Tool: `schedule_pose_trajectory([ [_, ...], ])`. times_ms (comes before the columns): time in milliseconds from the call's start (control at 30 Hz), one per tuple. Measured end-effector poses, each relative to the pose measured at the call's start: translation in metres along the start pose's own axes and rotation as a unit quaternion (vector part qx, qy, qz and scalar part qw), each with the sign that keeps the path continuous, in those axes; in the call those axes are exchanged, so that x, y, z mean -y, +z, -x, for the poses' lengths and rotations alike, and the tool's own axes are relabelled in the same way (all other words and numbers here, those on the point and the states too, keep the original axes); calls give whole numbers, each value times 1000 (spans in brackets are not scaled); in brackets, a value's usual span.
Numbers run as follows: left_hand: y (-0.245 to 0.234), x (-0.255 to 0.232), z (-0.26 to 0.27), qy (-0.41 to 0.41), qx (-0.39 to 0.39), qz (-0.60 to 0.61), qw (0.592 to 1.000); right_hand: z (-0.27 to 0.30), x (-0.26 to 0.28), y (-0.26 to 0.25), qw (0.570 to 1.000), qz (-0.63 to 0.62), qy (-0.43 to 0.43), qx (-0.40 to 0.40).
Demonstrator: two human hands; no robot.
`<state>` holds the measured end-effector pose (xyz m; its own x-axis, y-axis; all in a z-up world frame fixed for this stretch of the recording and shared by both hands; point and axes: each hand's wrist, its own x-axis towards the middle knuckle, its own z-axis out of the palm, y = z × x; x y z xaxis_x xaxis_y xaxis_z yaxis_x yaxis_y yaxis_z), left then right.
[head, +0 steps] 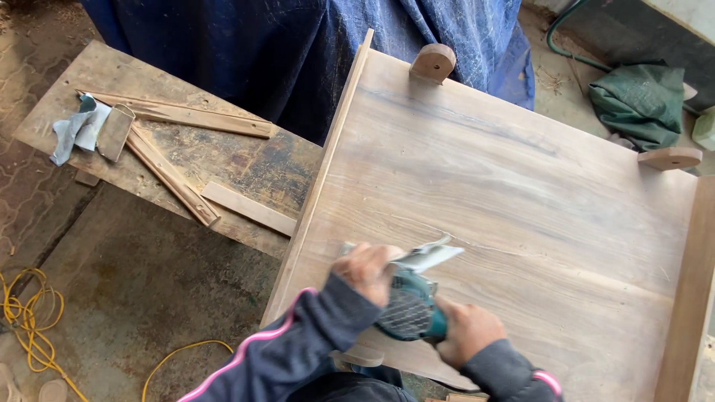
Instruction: Sanding a wooden table top using an electric sander.
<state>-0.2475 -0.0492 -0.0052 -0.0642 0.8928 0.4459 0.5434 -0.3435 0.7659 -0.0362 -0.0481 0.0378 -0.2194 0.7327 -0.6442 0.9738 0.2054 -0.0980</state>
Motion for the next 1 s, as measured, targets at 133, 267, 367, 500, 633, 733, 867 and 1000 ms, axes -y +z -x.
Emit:
schedule_pose_trajectory([
  [133,83,-15,-17,31,52,7,998,-2,-79,3,996,0,89,-8],
  [267,151,-43,-33,45,161,36,985,-10,-171,19,986,-32,166,4],
  [367,179,-68,-46,47,167,57,983,-3,-209,20,981,-48,188,-27],
  [500,192,-71,-53,52,130,64,988,-11,-221,14,973,-39,228,15],
  [633,171,-43,-52,55,135,38,989,-21,-182,-1,986,-44,161,-9],
  [733,137,-14,-49,44,107,-2,993,-33,-135,-12,995,-26,97,-30],
  [867,85,32,-47,1,63,-74,995,-47,-57,-38,999,1,42,11],
  [1000,37,65,-59,-24,34,-81,996,-49,1,-56,1000,-13,8,-14],
])
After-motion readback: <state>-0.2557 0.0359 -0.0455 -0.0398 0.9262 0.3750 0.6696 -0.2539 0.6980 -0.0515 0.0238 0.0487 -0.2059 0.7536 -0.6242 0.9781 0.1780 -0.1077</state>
